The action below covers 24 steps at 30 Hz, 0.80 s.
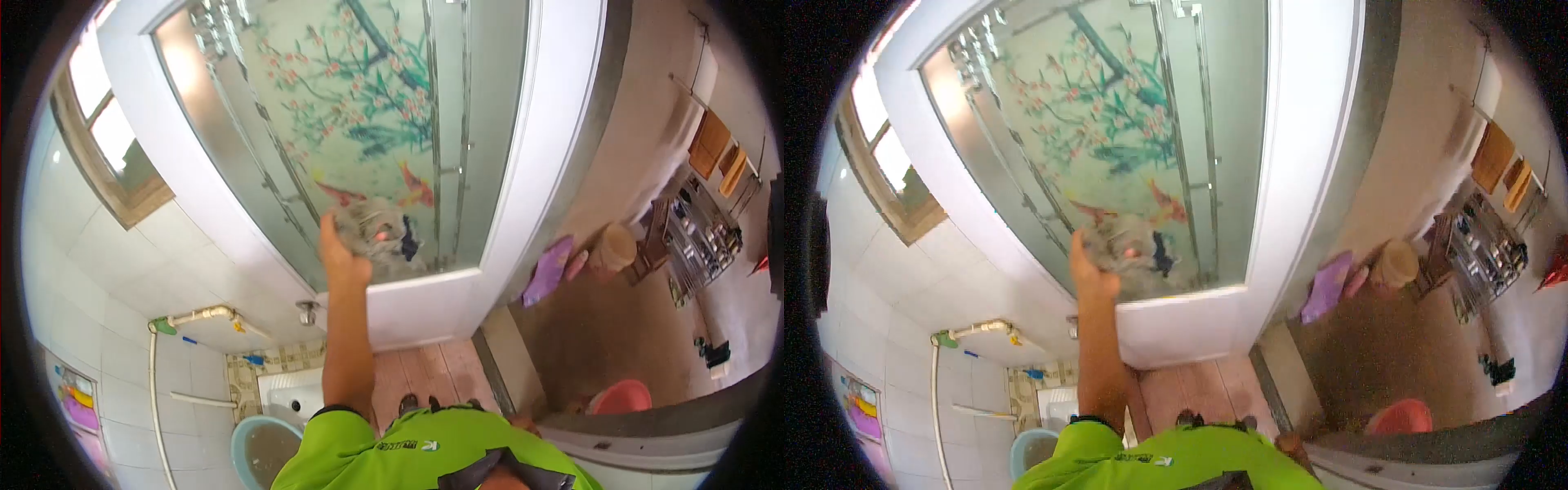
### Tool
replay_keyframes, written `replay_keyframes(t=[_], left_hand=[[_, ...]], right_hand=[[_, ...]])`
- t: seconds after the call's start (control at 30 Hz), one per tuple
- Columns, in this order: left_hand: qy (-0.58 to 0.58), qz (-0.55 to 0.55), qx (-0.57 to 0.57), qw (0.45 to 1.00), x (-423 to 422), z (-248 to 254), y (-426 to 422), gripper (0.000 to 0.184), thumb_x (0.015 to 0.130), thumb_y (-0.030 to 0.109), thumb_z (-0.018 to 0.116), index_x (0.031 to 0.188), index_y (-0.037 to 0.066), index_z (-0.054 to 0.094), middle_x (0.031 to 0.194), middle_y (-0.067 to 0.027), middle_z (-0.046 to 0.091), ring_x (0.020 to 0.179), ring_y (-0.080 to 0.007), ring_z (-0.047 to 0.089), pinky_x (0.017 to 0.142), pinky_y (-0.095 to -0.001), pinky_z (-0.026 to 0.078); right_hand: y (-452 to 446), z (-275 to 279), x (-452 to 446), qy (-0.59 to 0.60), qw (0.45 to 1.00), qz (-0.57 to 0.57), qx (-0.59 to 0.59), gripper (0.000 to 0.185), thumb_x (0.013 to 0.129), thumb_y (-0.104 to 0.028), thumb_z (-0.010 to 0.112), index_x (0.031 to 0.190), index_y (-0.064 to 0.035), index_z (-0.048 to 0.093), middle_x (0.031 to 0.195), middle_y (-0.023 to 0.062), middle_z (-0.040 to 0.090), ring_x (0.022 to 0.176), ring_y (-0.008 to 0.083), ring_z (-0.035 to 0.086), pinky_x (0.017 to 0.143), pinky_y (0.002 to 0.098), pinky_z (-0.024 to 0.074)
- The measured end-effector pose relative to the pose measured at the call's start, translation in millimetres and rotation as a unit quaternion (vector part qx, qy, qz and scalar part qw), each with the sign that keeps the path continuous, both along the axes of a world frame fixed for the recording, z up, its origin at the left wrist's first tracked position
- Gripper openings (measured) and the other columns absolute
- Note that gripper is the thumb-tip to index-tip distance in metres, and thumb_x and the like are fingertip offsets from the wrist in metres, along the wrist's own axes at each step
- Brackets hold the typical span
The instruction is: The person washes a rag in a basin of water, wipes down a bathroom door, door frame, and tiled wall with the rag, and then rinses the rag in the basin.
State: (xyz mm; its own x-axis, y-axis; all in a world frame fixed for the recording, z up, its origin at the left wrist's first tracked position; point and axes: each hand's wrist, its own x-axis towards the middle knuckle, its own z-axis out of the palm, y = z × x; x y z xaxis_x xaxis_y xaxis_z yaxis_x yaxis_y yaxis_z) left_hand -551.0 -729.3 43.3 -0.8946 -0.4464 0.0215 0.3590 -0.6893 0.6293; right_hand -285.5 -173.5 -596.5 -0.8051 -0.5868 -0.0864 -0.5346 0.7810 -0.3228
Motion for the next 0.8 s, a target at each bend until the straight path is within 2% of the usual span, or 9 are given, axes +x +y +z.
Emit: replay_keyframes(t=[0.07, 0.13, 0.2, 0.27, 0.33, 0.37, 0.4, 0.57, 0.8], left_hand=[[-0.01, 0.123, -0.039, 0.992, 13, 36, -17, 0.039, 0.097, 0.038, 0.048, 0.115, 0.005, 0.06, 0.103, -0.0097, 0.067, 0.091, -0.0265, 0.065, 0.069, -0.0406, 0.054], [0.078, 0.25, -0.13, 0.956, 6, 52, -53, 0.027, 0.097, 0.029, 0.051, 0.106, 0.006, 0.063, 0.093, -0.0077, 0.068, 0.085, -0.0228, 0.065, 0.068, -0.0361, 0.052], [0.062, 0.33, -0.218, 0.916, 7, 84, -63, 0.029, 0.098, 0.027, 0.051, 0.103, 0.001, 0.061, 0.102, -0.0137, 0.065, 0.093, -0.026, 0.063, 0.077, -0.0403, 0.051], [0.045, 0.408, -0.298, 0.862, 1, 108, -73, 0.032, 0.1, 0.026, 0.051, 0.101, -0.005, 0.06, 0.111, -0.0198, 0.063, 0.1, -0.0291, 0.061, 0.086, -0.0444, 0.049], [-0.041, 0.617, -0.559, 0.553, -13, 123, -81, 0.038, 0.098, 0.029, 0.055, 0.102, -0.008, 0.058, 0.124, -0.0228, 0.055, 0.117, -0.0343, 0.05, 0.1, -0.0467, 0.037], [0.029, 0.612, -0.586, 0.53, -15, 141, -73, 0.044, 0.099, 0.031, 0.055, 0.101, -0.013, 0.055, 0.138, -0.0276, 0.041, 0.128, -0.0421, 0.035, 0.108, -0.0519, 0.025], [-0.007, 0.635, -0.634, 0.442, -23, 150, -80, 0.046, 0.098, 0.031, 0.055, 0.11, -0.013, 0.056, 0.142, -0.0276, 0.039, 0.13, -0.0464, 0.032, 0.109, -0.0543, 0.024], [-0.064, 0.661, -0.647, 0.374, -51, 168, -73, 0.053, 0.094, 0.035, 0.058, 0.118, -0.012, 0.057, 0.143, -0.0283, 0.037, 0.13, -0.0484, 0.031, 0.111, -0.0579, 0.02], [-0.063, 0.578, -0.717, 0.384, -50, 176, -41, 0.052, 0.094, 0.038, 0.057, 0.121, -0.007, 0.061, 0.145, -0.0273, 0.042, 0.131, -0.0516, 0.037, 0.108, -0.0565, 0.03]], right_hand=[[-5, -35, -2, 0.163, 0.977, 0.067, 0.121, 0.035, 0.085, -0.029, 0.055, 0.107, -0.0045, 0.067, 0.084, 0.0157, 0.067, 0.07, 0.0366, 0.063, 0.071, 0.0504, 0.0525], [-16, -33, -43, 0.066, 0.998, -0.011, -0.011, 0.032, 0.086, -0.026, 0.057, 0.108, -0.0056, 0.067, 0.083, 0.0172, 0.066, 0.07, 0.0361, 0.064, 0.07, 0.0471, 0.0531], [-31, -18, -62, 0.081, 0.994, -0.035, -0.066, 0.03, 0.086, -0.025, 0.058, 0.108, -0.0062, 0.067, 0.083, 0.0179, 0.066, 0.07, 0.0359, 0.064, 0.07, 0.0454, 0.0533], [-31, 38, -75, -0.106, 0.993, -0.055, -0.017, 0.04, 0.081, -0.041, 0.062, 0.082, -0.0016, 0.06, 0.073, 0.0168, 0.059, 0.063, 0.0331, 0.059, 0.057, 0.0447, 0.045], [-41, 77, -75, -0.215, 0.972, -0.099, 0.015, 0.051, 0.079, -0.049, 0.064, 0.07, 0.0008, 0.056, 0.069, 0.0164, 0.056, 0.059, 0.0319, 0.056, 0.051, 0.0443, 0.0412], [-48, 91, -76, -0.224, 0.966, -0.124, 0.016, 0.051, 0.079, -0.049, 0.064, 0.071, 0.0008, 0.056, 0.07, 0.0166, 0.056, 0.06, 0.032, 0.056, 0.051, 0.0443, 0.0415], [-53, 100, -77, -0.228, 0.964, -0.14, 0.014, 0.05, 0.079, -0.049, 0.064, 0.072, 0.0008, 0.057, 0.07, 0.0168, 0.057, 0.061, 0.0321, 0.057, 0.052, 0.0444, 0.0418], [-72, 133, -96, -0.231, 0.953, -0.196, -0.001, 0.048, 0.08, -0.047, 0.063, 0.076, 0.001, 0.058, 0.073, 0.0179, 0.058, 0.065, 0.0326, 0.058, 0.055, 0.0445, 0.0434], [-88, 150, -112, -0.22, 0.947, -0.231, -0.036, 0.046, 0.082, -0.045, 0.062, 0.082, 0.0012, 0.06, 0.078, 0.0193, 0.06, 0.07, 0.0333, 0.06, 0.06, 0.0447, 0.0456]])
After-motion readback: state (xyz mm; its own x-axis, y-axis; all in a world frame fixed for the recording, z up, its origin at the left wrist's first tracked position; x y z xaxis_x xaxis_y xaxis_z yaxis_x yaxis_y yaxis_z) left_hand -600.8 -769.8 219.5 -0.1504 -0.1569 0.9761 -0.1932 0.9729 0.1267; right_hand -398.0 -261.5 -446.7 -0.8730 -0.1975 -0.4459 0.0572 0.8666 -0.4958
